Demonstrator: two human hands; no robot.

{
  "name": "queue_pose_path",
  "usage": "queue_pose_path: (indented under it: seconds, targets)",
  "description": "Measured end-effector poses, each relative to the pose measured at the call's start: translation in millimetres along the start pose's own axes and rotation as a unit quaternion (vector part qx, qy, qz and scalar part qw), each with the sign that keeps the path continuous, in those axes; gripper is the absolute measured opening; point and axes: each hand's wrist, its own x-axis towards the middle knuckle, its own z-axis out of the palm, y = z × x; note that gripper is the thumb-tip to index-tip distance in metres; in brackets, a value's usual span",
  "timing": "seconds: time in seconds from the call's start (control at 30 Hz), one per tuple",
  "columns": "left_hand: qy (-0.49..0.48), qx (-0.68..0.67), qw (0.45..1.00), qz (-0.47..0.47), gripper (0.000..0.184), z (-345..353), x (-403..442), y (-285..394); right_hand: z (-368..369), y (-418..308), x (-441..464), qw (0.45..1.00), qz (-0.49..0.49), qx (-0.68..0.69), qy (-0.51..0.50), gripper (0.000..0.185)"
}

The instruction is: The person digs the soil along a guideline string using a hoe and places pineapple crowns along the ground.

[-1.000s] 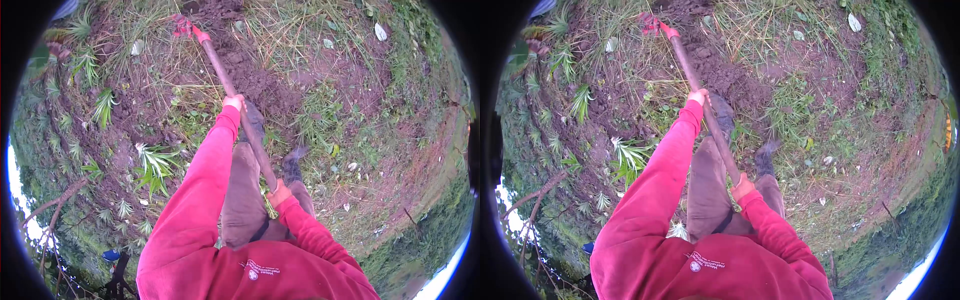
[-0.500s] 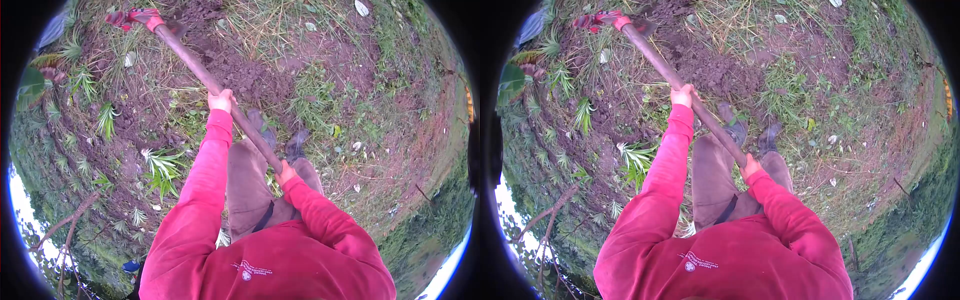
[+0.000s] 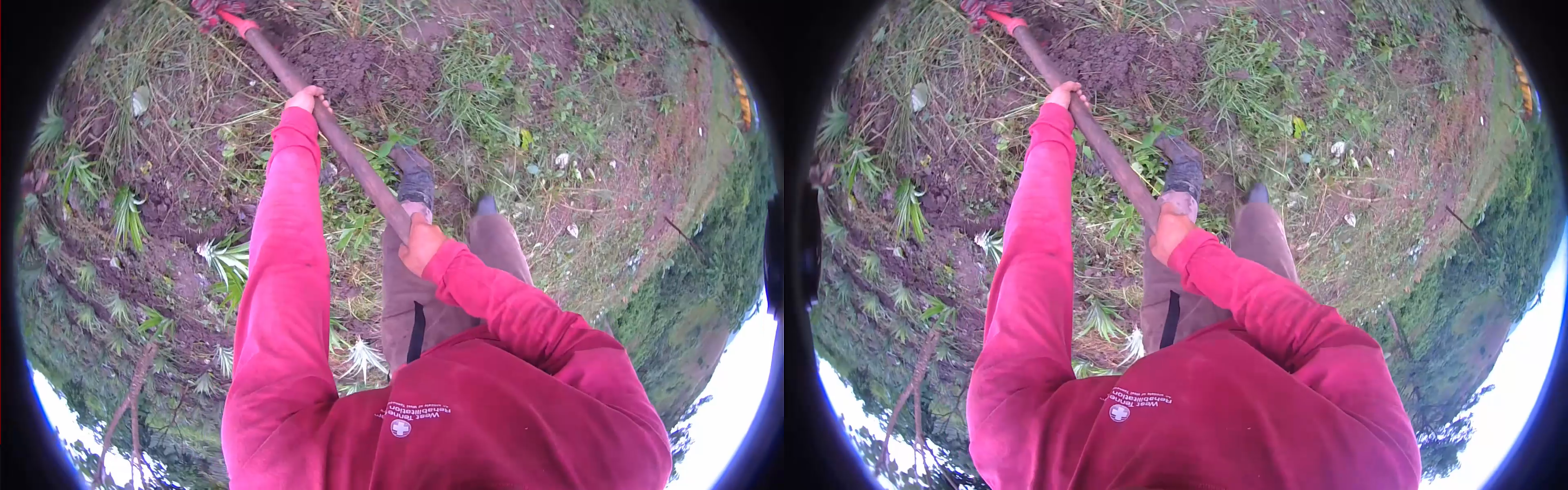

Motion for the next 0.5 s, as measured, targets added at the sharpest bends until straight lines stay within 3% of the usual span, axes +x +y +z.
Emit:
queue_pose_path:
  seconds: [0.1,0.17,0.23,0.3,0.37,0.43,0.5]
  targets:
    - [0.027,-0.026,0.999,-0.004,0.012,6,-42,20,-1,-12,-24,0.998,-0.057,0.007,0.018,0.045]
    - [0.023,-0.009,0.999,0.042,0.008,9,-55,-9,9,19,-39,0.998,-0.058,-0.025,0.002,0.046]
    - [0.054,0.027,0.994,0.096,0.005,33,-101,-66,46,93,-49,0.999,-0.013,-0.034,-0.008,0.050]
    - [0.044,-0.038,0.988,0.143,0.028,50,-117,-137,94,193,-50,0.998,-0.047,-0.024,0.041,0.048]
    - [0.049,-0.080,0.978,0.187,0.037,80,-172,-184,102,263,-60,0.997,-0.048,-0.032,0.053,0.049]
    - [0.045,-0.106,0.961,0.253,0.038,109,-224,-211,99,301,-85,0.997,-0.026,-0.032,0.072,0.047]
    - [0.042,-0.119,0.935,0.331,0.034,127,-281,-210,87,325,-94,0.988,-0.087,0.008,0.130,0.044]
